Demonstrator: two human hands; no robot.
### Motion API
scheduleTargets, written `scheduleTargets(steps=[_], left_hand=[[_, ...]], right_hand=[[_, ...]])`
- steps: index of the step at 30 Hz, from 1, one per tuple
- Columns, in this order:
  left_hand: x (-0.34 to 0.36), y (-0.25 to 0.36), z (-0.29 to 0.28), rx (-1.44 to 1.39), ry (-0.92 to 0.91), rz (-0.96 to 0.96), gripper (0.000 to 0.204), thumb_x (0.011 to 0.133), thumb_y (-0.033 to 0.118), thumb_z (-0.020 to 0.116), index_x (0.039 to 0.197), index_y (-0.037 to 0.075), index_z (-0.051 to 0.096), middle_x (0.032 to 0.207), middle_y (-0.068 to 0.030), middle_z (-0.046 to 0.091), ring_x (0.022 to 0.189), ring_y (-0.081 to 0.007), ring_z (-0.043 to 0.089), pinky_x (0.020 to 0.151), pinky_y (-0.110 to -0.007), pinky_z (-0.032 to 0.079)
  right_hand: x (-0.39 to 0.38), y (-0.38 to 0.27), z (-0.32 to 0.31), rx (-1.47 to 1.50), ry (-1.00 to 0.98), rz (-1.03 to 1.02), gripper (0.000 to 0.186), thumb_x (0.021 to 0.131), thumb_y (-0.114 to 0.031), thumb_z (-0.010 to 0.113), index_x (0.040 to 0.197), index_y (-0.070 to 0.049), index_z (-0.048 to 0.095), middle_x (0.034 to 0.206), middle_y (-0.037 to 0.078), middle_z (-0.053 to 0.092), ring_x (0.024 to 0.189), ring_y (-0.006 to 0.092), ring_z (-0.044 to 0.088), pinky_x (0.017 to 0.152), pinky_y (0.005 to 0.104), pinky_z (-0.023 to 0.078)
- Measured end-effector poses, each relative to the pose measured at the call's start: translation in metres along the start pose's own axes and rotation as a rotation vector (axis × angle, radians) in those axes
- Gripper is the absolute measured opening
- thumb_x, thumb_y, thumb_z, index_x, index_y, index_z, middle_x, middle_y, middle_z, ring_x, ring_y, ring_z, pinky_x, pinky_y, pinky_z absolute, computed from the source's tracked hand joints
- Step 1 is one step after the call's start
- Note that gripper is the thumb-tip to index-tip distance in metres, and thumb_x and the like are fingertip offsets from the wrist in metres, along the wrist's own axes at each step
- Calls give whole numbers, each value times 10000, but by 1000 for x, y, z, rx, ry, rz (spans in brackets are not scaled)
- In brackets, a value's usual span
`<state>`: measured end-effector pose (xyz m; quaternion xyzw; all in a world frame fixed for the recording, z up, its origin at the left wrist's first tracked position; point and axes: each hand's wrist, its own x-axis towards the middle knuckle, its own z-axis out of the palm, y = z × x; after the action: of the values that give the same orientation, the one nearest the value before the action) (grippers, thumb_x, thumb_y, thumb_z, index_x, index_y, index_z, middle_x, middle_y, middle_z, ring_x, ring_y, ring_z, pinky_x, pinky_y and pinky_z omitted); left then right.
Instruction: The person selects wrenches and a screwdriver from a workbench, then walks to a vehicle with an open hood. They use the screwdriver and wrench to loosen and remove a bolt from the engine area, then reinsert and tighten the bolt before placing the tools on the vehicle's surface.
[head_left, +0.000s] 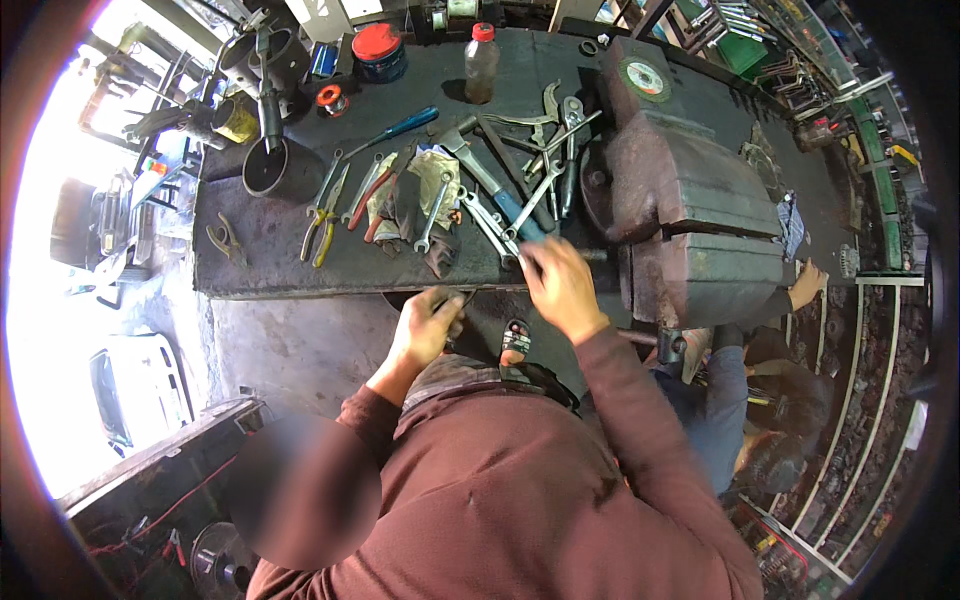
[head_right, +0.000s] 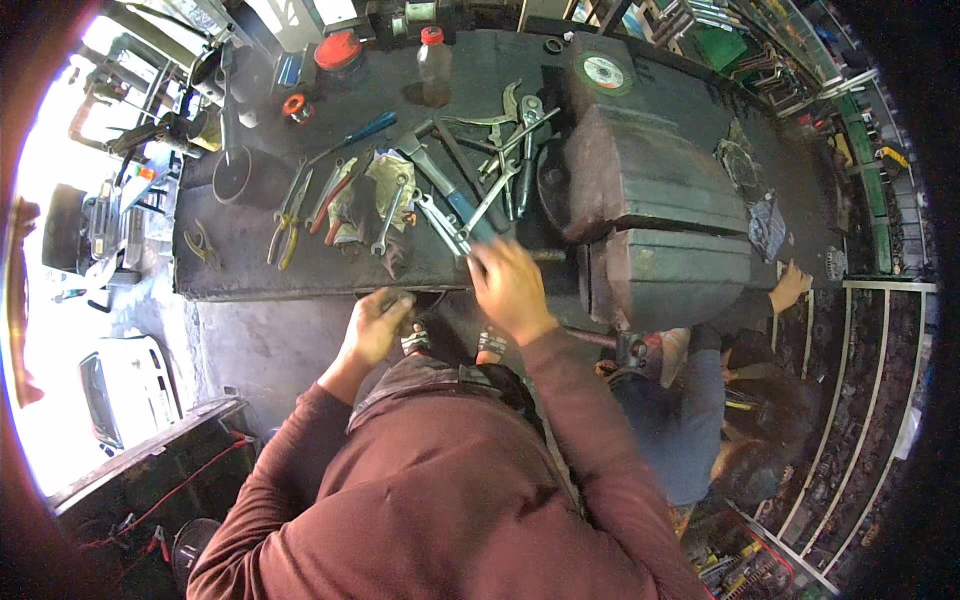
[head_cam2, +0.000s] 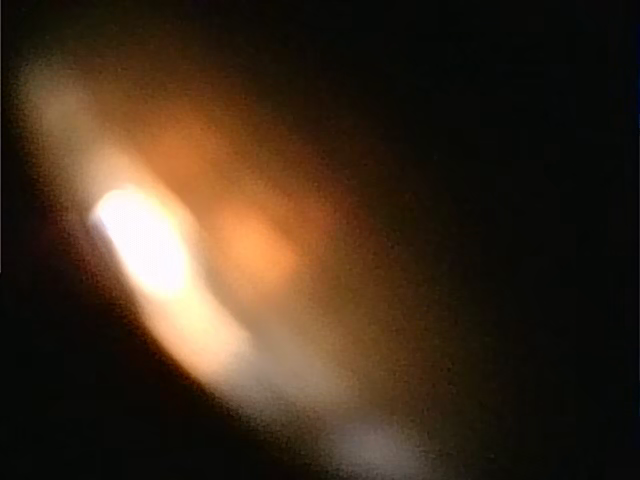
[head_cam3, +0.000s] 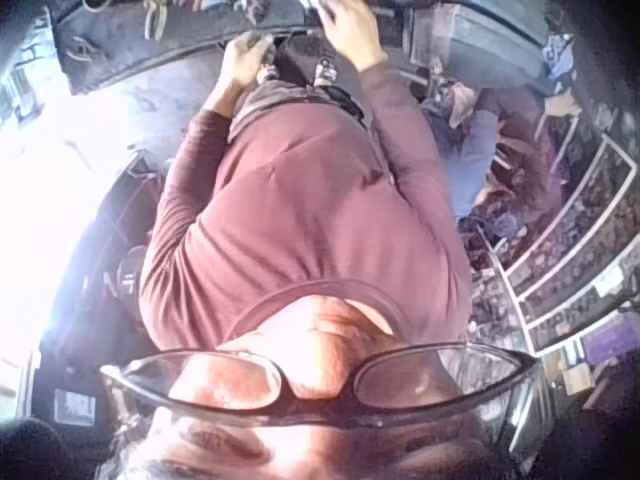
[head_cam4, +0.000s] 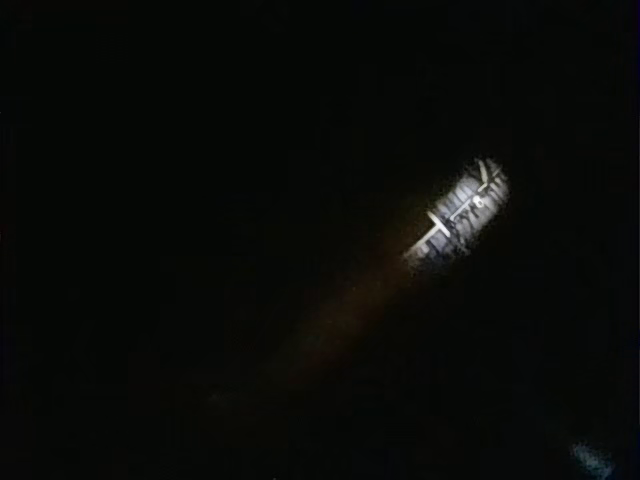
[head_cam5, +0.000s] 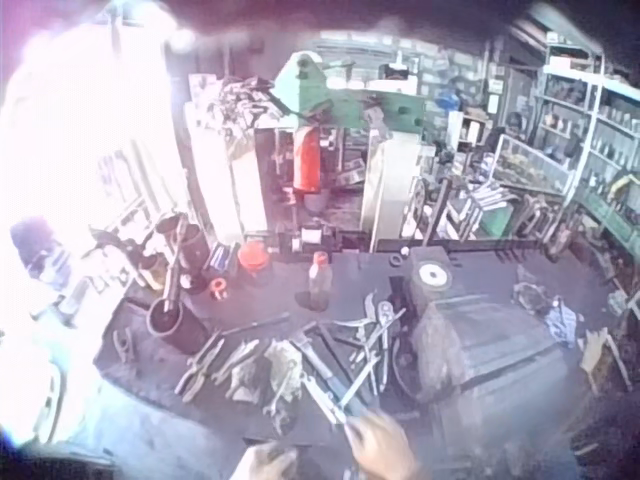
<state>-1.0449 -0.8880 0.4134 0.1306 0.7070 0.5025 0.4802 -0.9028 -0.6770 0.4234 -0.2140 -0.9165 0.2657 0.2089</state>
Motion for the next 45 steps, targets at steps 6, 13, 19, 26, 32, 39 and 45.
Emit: scheduleTargets(steps=[6, 13, 19, 26, 32, 39, 45], left_hand=[[-27, -51, -31, -142, -49, -34, 340, 1050, 113, 581, 1345, -30, 674, 872, -22, 662, 751, -110, 615, 707, -269, 522], [-52, -5, -81, -318, -97, -70, 383, 1025, 69, 622, 1388, -46, 585, 979, -78, 691, 767, -146, 648, 722, -278, 544], [-30, 5, -100, -199, -17, 21, 204, 969, 63, 693, 1115, -53, 610, 880, -91, 705, 709, -156, 649, 680, -311, 553], [23, 55, -58, 74, -17, 289, 201, 959, 129, 724, 1051, -43, 673, 860, -114, 726, 764, -175, 676, 723, -316, 542], [102, 71, 2, 808, 24, 784, 280, 969, 211, 671, 1175, 25, 632, 1198, -198, 674, 1050, -444, 682, 868, -512, 559], [114, 56, -13, 1072, -51, 767, 166, 965, 144, 620, 1076, 23, 605, 1157, -163, 689, 1097, -389, 688, 902, -480, 568], [99, 35, -43, 932, -2, 891, 222, 909, 100, 707, 1101, 14, 636, 1280, -158, 694, 1095, -385, 659, 965, -490, 519]], right_hand=[[89, 17, 41, -519, -208, -103, 185, 914, -198, 690, 1027, -151, 829, 1135, 100, 657, 1138, 308, 607, 946, 476, 511], [110, 18, 36, -609, -490, -159, 271, 855, -241, 756, 1114, -200, 824, 1253, 111, 617, 1231, 361, 564, 1015, 522, 488], [98, 22, 35, -479, -392, -24, 232, 871, -223, 731, 1080, -187, 826, 1275, 131, 630, 1216, 364, 574, 1002, 505, 494], [63, 14, 26, -558, -203, -27, 254, 859, -197, 755, 1108, -227, 796, 1104, 89, 607, 1104, 321, 599, 894, 481, 513], [55, 22, 29, -324, -177, 96, 305, 829, -189, 774, 1132, -217, 790, 1132, 113, 596, 1119, 337, 586, 923, 484, 494], [46, 47, 17, -36, -97, 114, 380, 788, -156, 842, 1148, -83, 745, 1157, 141, 596, 1123, 383, 565, 997, 468, 488], [46, 34, 13, -206, -119, 60, 352, 806, -166, 789, 1154, -121, 759, 1188, 113, 596, 1182, 353, 553, 1025, 508, 443]])
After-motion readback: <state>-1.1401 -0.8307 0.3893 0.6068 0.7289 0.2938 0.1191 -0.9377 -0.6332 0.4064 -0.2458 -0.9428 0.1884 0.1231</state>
